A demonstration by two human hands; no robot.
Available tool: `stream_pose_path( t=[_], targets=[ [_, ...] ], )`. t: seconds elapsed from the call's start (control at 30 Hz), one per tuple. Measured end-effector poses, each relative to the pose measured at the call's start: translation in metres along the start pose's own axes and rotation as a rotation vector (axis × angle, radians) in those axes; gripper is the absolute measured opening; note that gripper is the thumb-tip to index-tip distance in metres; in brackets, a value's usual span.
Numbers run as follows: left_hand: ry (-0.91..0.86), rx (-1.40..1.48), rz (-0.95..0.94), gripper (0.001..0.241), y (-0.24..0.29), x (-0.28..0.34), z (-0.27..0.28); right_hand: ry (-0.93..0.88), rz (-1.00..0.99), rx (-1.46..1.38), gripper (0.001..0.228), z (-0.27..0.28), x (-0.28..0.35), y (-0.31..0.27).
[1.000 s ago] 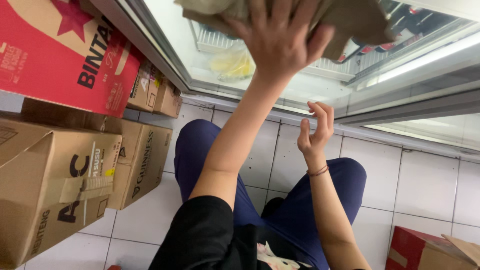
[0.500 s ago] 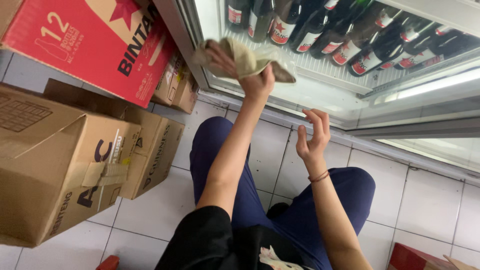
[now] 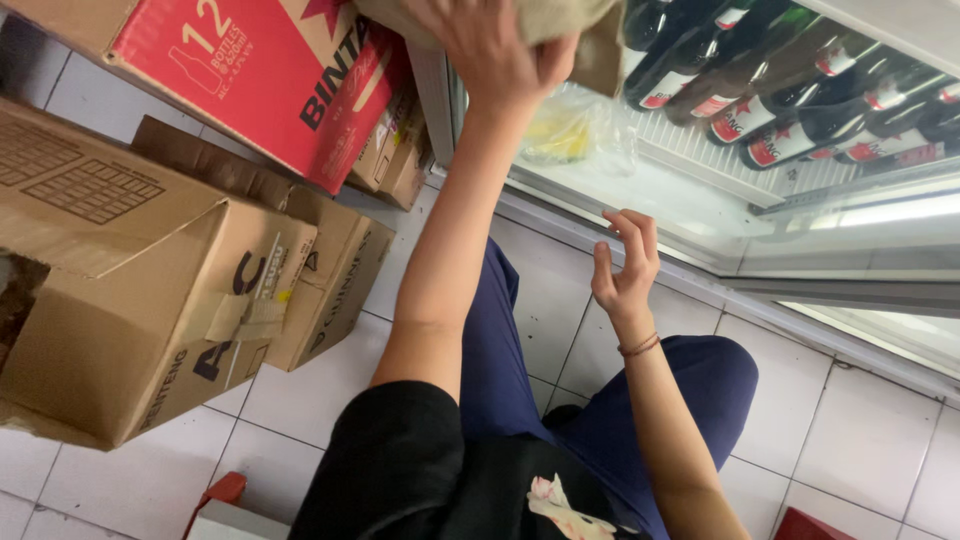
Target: The person wipes the exterior and interior glass doors and edges of a commercial refrigerator using a spray bottle and a cloth, squatting down to reach the lower sections.
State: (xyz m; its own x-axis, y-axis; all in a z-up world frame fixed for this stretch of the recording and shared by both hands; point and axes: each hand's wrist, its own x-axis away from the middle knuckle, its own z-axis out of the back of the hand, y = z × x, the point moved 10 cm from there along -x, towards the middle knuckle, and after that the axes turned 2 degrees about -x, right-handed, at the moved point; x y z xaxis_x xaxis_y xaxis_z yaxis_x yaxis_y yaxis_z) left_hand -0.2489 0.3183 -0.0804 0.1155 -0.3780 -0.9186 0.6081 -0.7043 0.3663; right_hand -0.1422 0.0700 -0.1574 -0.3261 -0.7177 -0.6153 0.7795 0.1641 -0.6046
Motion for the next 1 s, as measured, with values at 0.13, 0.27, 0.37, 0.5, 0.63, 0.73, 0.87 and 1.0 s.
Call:
stream_pose_path(
  t=[0.13,0.27,0.37,0.5,0.63,0.73,0.87,1.0],
  targets=[
    [-0.001,0.163,0.12,0.1,-0.035,0.082,-0.004,-0.035,-0.021,0.019,0.033,-0.008,0.009,0.005],
    [-0.103,0.142,0.301,0.101,-0.076,0.189,-0.027,-0.048,-0.073,0.037,0.035,-0.011,0.025,0.015],
    [-0.202,0.182,0.506,0.091,-0.099,0.288,-0.041,-0.051,-0.105,0.03,0.035,-0.01,0.038,0.025],
    [-0.559,0.289,0.755,0.058,-0.105,0.393,-0.082,-0.04,-0.139,0.046,0.035,-0.007,0.058,0.038],
    [-0.658,0.349,0.828,0.05,-0.094,0.4,-0.099,-0.017,-0.206,0.068,0.036,0.0,0.081,0.045],
    [-0.545,0.307,0.563,0.048,-0.045,0.323,-0.097,0.006,-0.225,0.067,0.037,0.013,0.084,0.048],
    [-0.344,0.469,0.295,0.068,0.049,0.165,-0.048,0.043,-0.24,0.064,0.036,0.033,0.086,0.047],
    [-0.086,0.396,-0.174,0.077,0.189,0.064,0.007,0.135,-0.246,0.103,0.035,0.061,0.084,0.049]
  ],
)
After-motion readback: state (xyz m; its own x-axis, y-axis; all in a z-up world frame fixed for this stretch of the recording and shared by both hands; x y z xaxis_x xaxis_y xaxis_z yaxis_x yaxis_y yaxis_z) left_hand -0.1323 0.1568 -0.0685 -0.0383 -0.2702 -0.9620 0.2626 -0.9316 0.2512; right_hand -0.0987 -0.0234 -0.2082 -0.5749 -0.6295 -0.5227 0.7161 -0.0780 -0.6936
